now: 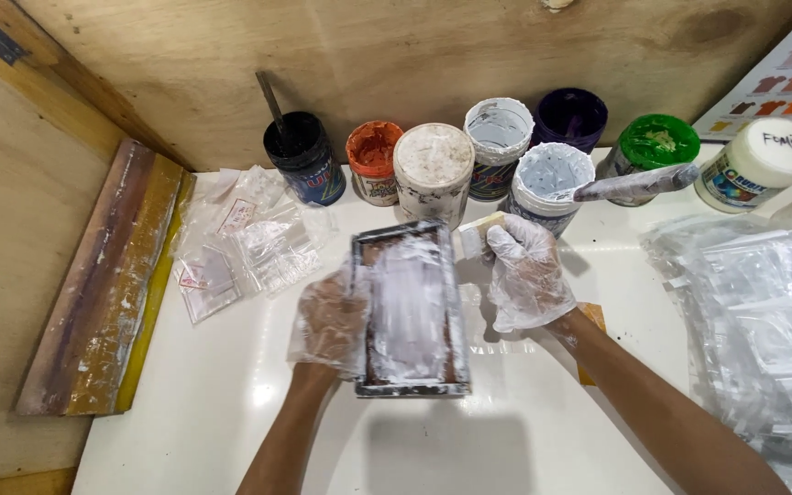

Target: Applying white ink to a small screen printing frame and organizing plastic bags on a workbench.

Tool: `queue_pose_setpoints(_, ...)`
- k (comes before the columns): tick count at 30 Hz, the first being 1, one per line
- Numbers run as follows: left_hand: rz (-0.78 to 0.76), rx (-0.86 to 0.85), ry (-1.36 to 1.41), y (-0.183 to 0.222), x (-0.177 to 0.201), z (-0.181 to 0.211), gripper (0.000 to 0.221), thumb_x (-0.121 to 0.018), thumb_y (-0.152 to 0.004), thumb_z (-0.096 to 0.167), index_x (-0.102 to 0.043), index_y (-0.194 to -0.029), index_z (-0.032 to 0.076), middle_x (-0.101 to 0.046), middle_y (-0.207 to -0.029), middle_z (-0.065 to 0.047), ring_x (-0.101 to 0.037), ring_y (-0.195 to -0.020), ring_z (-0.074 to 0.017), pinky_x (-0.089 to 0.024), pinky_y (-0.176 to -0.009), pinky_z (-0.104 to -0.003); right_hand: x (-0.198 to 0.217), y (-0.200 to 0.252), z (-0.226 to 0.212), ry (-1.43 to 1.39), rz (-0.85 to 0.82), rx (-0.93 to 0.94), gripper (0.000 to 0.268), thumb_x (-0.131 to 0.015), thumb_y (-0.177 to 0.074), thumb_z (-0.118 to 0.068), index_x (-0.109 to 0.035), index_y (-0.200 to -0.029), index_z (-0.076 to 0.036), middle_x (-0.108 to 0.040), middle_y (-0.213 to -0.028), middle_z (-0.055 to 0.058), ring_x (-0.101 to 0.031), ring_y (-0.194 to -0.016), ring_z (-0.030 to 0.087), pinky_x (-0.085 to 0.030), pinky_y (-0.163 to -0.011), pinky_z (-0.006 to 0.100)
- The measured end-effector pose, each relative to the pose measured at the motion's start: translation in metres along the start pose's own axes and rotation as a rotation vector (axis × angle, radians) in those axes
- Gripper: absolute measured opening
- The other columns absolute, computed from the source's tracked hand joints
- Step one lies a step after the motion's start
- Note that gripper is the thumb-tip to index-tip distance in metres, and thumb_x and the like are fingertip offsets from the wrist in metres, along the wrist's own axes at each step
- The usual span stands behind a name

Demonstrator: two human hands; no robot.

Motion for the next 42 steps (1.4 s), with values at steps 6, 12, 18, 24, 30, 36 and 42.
queue_pose_setpoints(6, -0.088, -0.059, 0.658, -0.061, 0.131, -0.032, 0.031, -0.054, -0.100, 0.036, -0.072, -0.083, 0.017, -0.068, -0.073, 0.001, -0.066, -0.068, -0.0124, -0.051, -0.060, -0.023, -0.023, 0.026, -0.036, 0.078, 0.025, 0.137, 0.005, -0.067, -0.095, -0.012, -0.070, -0.093, -0.008, -0.062, -0.078, 0.000, -0.056, -0.076, 0.005, -0.057, -0.072, 0.023)
queue_pose_setpoints(12, 0.000, -0.107, 0.928, -0.086, 0.175, -0.041, 0.031, -0.050, -0.104, 0.029, -0.071, -0.086, 0.016, -0.066, -0.075, 0.004, -0.065, -0.080, -0.0074, -0.046, -0.070, -0.014, -0.021, 0.029, -0.041, 0.161, 0.043, 0.104, 0.011, -0.066, -0.096, -0.016, -0.076, -0.097, -0.011, -0.070, -0.083, 0.001, -0.057, -0.077, 0.007, -0.057, -0.076, 0.027)
queue_pose_setpoints(18, -0.083, -0.136, 0.970, -0.082, 0.176, -0.044, 0.030, -0.050, -0.103, 0.034, -0.073, -0.090, 0.018, -0.068, -0.079, 0.003, -0.066, -0.086, -0.0103, -0.048, -0.071, -0.017, -0.028, 0.032, -0.050, 0.388, 0.081, 0.071, 0.025, -0.073, -0.092, -0.029, -0.080, -0.104, -0.008, -0.075, -0.090, 0.010, -0.060, -0.084, 0.014, -0.054, -0.078, 0.029)
queue_pose_setpoints(24, -0.162, -0.170, 1.017, -0.081, 0.180, -0.043, 0.031, -0.051, -0.101, 0.039, -0.075, -0.094, 0.020, -0.069, -0.082, 0.002, -0.068, -0.091, -0.0131, -0.050, -0.072, -0.020, -0.020, 0.020, -0.033, 0.382, 0.058, 0.027, 0.016, -0.075, -0.092, -0.030, -0.080, -0.096, -0.015, -0.075, -0.082, 0.004, -0.066, -0.074, 0.010, -0.058, -0.070, 0.027)
queue_pose_setpoints(30, -0.234, -0.220, 1.063, -0.088, 0.195, -0.047, 0.033, -0.051, -0.099, 0.043, -0.077, -0.098, 0.023, -0.071, -0.086, 0.001, -0.070, -0.097, -0.0160, -0.052, -0.073, -0.022, -0.022, 0.016, -0.033, 0.543, -0.006, 0.095, 0.017, -0.073, -0.089, -0.036, -0.077, -0.084, -0.020, -0.071, -0.075, -0.001, -0.060, -0.075, 0.010, -0.054, -0.078, 0.030)
queue_pose_setpoints(36, -0.006, -0.362, 1.096, -0.072, 0.130, -0.030, 0.028, -0.052, -0.098, 0.037, -0.072, -0.085, 0.022, -0.068, -0.083, -0.001, -0.070, -0.091, -0.0211, -0.051, -0.062, -0.026, -0.034, 0.034, -0.050, 0.506, -0.021, 0.154, 0.020, -0.072, -0.089, -0.032, -0.072, -0.073, -0.019, -0.065, -0.070, -0.008, -0.051, -0.076, 0.007, -0.049, -0.075, 0.024)
queue_pose_setpoints(42, -1.162, -0.570, 0.545, -0.092, 0.178, -0.027, 0.082, -0.044, -0.105, 0.037, 0.004, -0.165, 0.012, -0.008, -0.171, -0.016, -0.007, -0.156, -0.0419, -0.014, -0.125, -0.059, -0.004, 0.007, -0.015, 0.503, -0.246, 0.250, 0.024, -0.060, -0.095, -0.021, -0.077, -0.099, -0.005, -0.078, -0.103, 0.005, -0.070, -0.095, 0.014, -0.052, -0.086, 0.030)
Point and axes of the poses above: each hand's wrist, its own y-axis away from the middle knuckle, its own x-axis out of the back of the hand, z = x × y, the point moved 1 cm from there along -y, towards the middle knuckle
